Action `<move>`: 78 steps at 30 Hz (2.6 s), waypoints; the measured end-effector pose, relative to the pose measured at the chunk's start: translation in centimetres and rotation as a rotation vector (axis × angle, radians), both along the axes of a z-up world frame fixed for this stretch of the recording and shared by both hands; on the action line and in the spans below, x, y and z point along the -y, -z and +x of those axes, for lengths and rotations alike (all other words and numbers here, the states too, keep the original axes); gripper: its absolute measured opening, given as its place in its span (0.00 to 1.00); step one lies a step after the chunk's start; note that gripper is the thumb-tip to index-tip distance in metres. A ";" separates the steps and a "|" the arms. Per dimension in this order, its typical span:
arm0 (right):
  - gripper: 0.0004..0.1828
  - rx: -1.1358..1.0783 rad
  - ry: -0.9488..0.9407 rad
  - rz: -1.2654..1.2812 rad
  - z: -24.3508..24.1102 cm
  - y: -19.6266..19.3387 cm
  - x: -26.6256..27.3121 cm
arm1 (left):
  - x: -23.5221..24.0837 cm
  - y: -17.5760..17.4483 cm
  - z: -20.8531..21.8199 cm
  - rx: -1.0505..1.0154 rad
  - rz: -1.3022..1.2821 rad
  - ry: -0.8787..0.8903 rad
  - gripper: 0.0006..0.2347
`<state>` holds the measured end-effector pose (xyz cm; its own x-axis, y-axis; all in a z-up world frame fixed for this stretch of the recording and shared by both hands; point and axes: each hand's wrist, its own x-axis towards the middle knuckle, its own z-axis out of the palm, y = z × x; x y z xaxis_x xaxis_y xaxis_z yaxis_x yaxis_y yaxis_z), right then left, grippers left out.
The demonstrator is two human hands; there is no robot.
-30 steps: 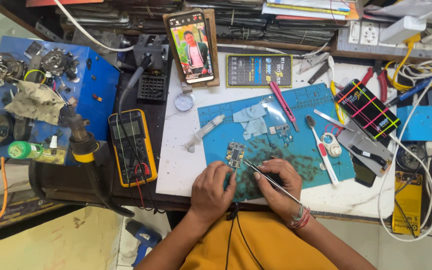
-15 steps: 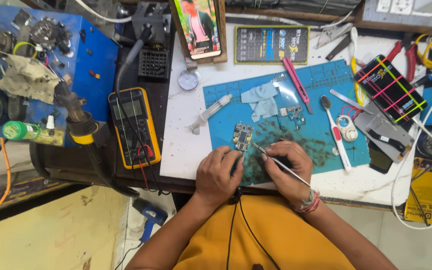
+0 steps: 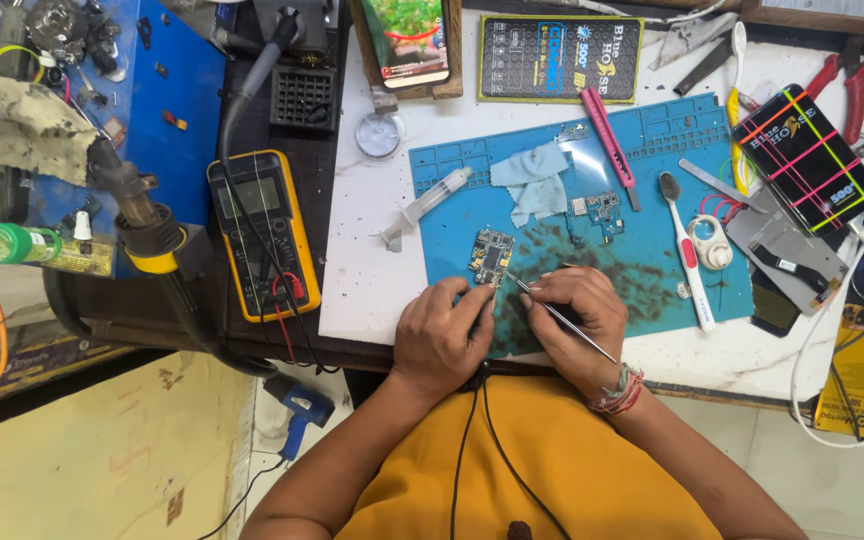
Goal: The person uses a hot air gun and tweezers to remove a component from a small circuit board. They then use a pink precision knife to scrape the solder pads and a cotton swab to clean the area. The person repeats the heating and scraping process to ensure the component is fully removed and the board is prepared for further work.
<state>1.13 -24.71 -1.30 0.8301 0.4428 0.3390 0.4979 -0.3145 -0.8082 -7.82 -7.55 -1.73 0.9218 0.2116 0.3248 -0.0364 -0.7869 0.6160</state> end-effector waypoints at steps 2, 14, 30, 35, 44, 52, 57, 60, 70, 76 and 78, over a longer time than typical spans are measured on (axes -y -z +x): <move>0.09 0.015 -0.009 -0.012 0.1 -0.1 -0.1 | 0.0 0.0 0.1 0.004 0.010 -0.005 0.09; 0.09 -0.009 0.015 0.005 0.0 0.2 0.0 | -0.8 0.0 0.7 -0.062 -0.167 -0.007 0.09; 0.11 -0.500 0.114 0.455 -0.1 0.4 1.3 | -3.7 0.3 5.4 0.116 -0.303 -0.126 0.12; 0.11 -0.319 0.016 0.455 0.9 -1.9 -0.5 | -2.4 2.0 5.2 0.195 -0.496 -0.027 0.12; 0.11 -0.242 -0.037 0.444 1.9 -2.9 -3.1 | -2.2 2.3 5.6 0.252 -0.442 -0.028 0.11; 0.10 -0.225 -0.040 0.426 1.9 -2.5 -3.2 | -2.3 2.4 5.6 0.248 -0.450 -0.033 0.11; 0.10 -0.214 -0.034 0.418 2.0 -2.4 -3.3 | -2.3 2.3 5.7 0.256 -0.429 -0.024 0.11; 0.11 -0.212 -0.037 0.418 1.9 -2.4 -3.3 | -2.3 2.3 5.7 0.246 -0.434 -0.028 0.11; 0.10 -0.178 -0.051 0.408 2.1 -2.3 -3.2 | -2.3 2.8 5.7 0.256 -0.424 -0.022 0.12; 0.11 -0.217 -0.065 0.490 1.8 -2.2 -2.3 | -2.4 2.1 5.5 0.219 -0.414 -0.086 0.11; 0.11 -0.228 -0.052 0.496 1.7 -2.0 -1.7 | -3.3 1.4 5.5 0.210 -0.286 -0.128 0.11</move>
<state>2.86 -22.99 0.66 0.8881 0.3179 0.3321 0.2978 0.1523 -0.9424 -2.34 -4.30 -3.14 0.8017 0.4305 0.4146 -0.0971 -0.5906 0.8011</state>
